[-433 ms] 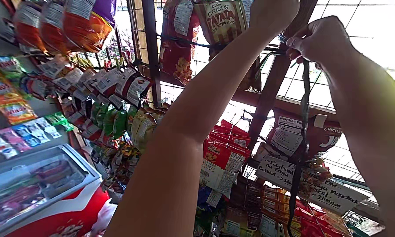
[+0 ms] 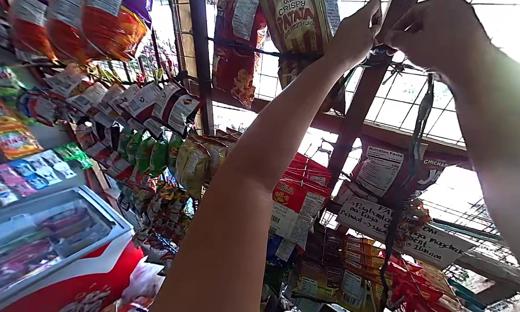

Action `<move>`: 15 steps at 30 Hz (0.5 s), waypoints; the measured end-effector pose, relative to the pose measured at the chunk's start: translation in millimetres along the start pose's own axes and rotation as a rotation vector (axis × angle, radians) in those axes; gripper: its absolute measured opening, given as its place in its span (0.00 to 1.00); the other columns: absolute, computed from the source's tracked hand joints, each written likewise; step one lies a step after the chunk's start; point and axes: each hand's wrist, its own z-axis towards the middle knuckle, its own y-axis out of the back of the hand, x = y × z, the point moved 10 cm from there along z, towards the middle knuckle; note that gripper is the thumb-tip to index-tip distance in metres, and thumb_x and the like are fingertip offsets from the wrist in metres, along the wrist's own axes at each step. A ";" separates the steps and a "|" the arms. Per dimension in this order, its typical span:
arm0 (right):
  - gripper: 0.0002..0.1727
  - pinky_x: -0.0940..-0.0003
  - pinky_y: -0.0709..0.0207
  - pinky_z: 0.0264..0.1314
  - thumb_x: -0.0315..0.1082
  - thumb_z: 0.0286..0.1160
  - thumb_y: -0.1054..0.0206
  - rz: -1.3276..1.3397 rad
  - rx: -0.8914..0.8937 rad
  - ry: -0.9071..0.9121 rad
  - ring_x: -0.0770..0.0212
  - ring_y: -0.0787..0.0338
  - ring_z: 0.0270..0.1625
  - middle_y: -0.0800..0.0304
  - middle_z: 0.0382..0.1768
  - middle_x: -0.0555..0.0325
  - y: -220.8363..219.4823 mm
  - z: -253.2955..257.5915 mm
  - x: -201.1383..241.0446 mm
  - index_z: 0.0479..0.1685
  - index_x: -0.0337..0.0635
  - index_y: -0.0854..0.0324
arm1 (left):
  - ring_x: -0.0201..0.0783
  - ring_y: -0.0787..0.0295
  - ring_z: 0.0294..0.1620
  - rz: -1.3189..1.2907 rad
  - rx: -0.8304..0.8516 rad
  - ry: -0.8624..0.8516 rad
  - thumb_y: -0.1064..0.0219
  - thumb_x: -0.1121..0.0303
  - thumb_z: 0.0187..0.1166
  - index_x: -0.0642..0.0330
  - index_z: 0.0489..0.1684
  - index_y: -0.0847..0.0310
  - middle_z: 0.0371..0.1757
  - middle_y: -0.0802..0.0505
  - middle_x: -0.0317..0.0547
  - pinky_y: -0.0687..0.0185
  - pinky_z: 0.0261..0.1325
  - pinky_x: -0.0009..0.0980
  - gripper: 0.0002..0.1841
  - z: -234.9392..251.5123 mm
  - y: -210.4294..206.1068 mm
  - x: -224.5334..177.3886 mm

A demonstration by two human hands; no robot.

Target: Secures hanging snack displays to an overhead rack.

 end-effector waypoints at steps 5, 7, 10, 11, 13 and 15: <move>0.12 0.85 0.35 0.24 0.41 0.88 0.37 0.270 0.026 -0.142 0.84 0.30 0.21 0.14 0.36 0.70 -2.3 7.6 -28.4 0.59 0.47 0.18 | 0.37 0.13 0.36 -0.111 0.077 0.009 0.52 0.72 0.95 0.66 0.69 0.32 0.51 0.16 0.55 0.14 0.41 0.31 0.13 -8.4 -7.4 5.4; 0.12 0.85 0.38 0.21 0.43 0.87 0.35 0.279 0.003 -0.143 0.85 0.33 0.18 0.14 0.34 0.71 -1.9 13.8 -34.1 0.57 0.47 0.17 | 0.35 0.13 0.35 -0.127 0.077 -0.017 0.52 0.72 0.95 0.66 0.68 0.32 0.50 0.17 0.54 0.13 0.40 0.30 0.12 -9.1 -7.5 6.9; 0.24 0.70 0.32 0.38 0.56 0.80 0.31 0.107 0.056 -0.084 0.75 0.27 0.33 0.12 0.43 0.63 -5.9 17.9 -27.6 0.61 0.46 0.16 | 0.37 0.14 0.37 -0.083 0.003 -0.068 0.52 0.74 0.94 0.69 0.70 0.31 0.51 0.16 0.55 0.15 0.43 0.32 0.14 -8.7 -3.7 5.3; 0.25 0.55 0.27 0.54 0.53 0.79 0.29 0.081 0.100 -0.052 0.64 0.19 0.45 0.10 0.51 0.52 -9.1 18.4 -23.5 0.64 0.42 0.16 | 0.38 0.13 0.40 -0.074 -0.014 -0.066 0.52 0.74 0.93 0.70 0.70 0.31 0.52 0.15 0.56 0.15 0.46 0.33 0.14 -8.1 -3.4 4.6; 0.23 0.47 0.27 0.63 0.44 0.80 0.28 0.068 0.153 -0.008 0.56 0.15 0.53 0.12 0.56 0.44 -14.8 21.1 -20.0 0.66 0.40 0.17 | 0.38 0.13 0.42 -0.081 -0.038 -0.055 0.52 0.74 0.94 0.71 0.72 0.31 0.50 0.15 0.54 0.16 0.47 0.32 0.16 -7.3 -3.1 4.0; 0.24 0.65 0.16 0.51 0.40 0.80 0.27 0.115 0.197 -0.013 0.66 0.12 0.45 0.14 0.57 0.51 -19.6 23.3 -18.3 0.71 0.43 0.22 | 0.38 0.14 0.43 -0.096 -0.056 -0.061 0.52 0.74 0.93 0.72 0.72 0.30 0.49 0.14 0.55 0.17 0.48 0.32 0.16 -6.3 -0.9 4.3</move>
